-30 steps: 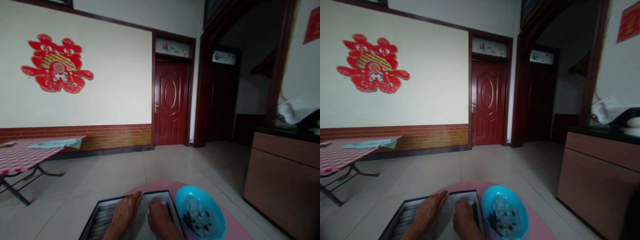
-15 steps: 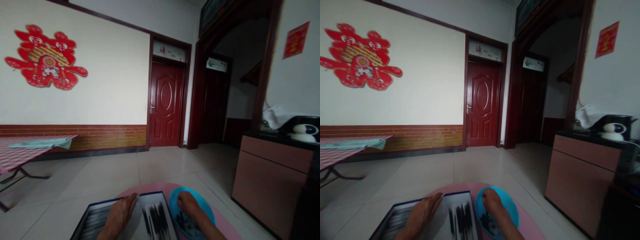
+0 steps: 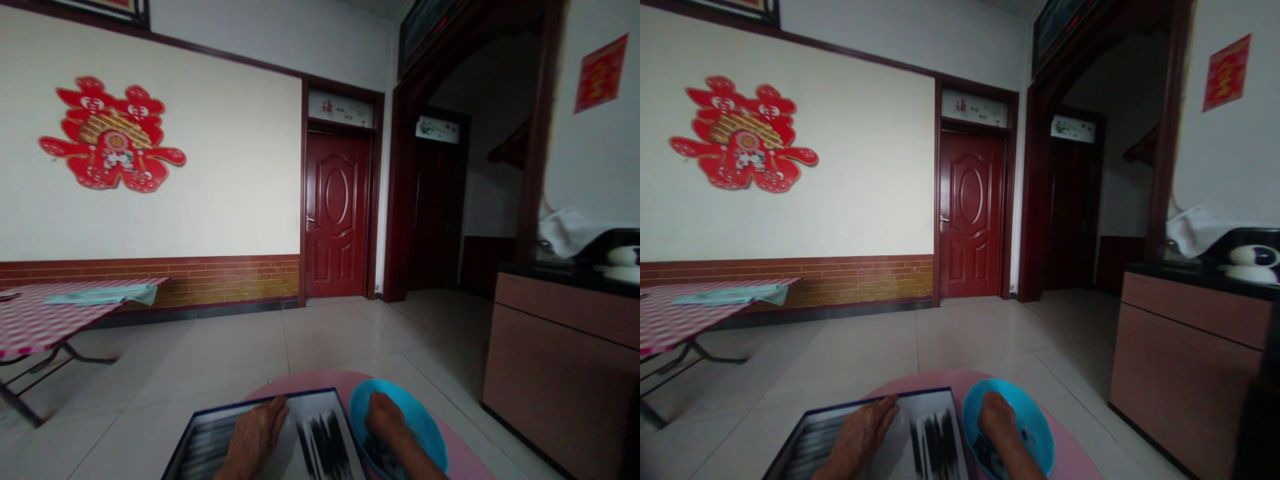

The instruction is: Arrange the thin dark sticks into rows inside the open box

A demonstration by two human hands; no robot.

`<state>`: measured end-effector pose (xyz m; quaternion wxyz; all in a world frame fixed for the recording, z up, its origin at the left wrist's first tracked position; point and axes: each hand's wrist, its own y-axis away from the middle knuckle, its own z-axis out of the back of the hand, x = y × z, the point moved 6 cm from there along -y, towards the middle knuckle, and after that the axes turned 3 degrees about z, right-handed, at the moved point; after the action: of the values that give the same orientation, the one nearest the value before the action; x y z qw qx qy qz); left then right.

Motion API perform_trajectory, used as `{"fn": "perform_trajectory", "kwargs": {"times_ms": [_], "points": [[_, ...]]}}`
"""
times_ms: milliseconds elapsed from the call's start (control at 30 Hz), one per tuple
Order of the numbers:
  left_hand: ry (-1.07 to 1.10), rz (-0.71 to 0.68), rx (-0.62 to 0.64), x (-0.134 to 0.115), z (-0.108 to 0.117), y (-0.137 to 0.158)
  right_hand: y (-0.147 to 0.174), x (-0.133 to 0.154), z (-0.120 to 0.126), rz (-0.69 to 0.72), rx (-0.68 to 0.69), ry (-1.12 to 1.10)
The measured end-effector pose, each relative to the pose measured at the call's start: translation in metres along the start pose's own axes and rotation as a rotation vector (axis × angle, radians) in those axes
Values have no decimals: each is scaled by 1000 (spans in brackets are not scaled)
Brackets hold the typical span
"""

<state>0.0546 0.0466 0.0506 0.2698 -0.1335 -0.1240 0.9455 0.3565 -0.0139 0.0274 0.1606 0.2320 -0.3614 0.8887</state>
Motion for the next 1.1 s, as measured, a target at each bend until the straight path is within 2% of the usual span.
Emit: {"fn": "perform_trajectory", "kwargs": {"times_ms": [100, 200, 333, 433, 567, 667, 867, 1100], "points": [[36, -17, -28, -2, 1, 0, -9, 15, 3, 38, 72, -37], [71, -30, -66, -3, 1, -1, -17, 50, -2, 124, 145, -135], [99, -35, -168, 0, 2, 0, -13, 115, -22, 229, 230, -526], [76, -5, -229, 5, 2, 0, -3, 143, -43, 176, 223, -690], [59, 27, -210, 7, -1, -1, 12, 144, -72, 51, 190, -766], [54, 35, -168, 5, -1, -2, 23, 141, -87, 68, 207, -737], [66, 48, -103, 1, 7, -1, 31, 151, -80, 235, 176, -597], [127, 63, -64, 0, 10, 3, 31, 155, -74, 334, 120, -468]]}}
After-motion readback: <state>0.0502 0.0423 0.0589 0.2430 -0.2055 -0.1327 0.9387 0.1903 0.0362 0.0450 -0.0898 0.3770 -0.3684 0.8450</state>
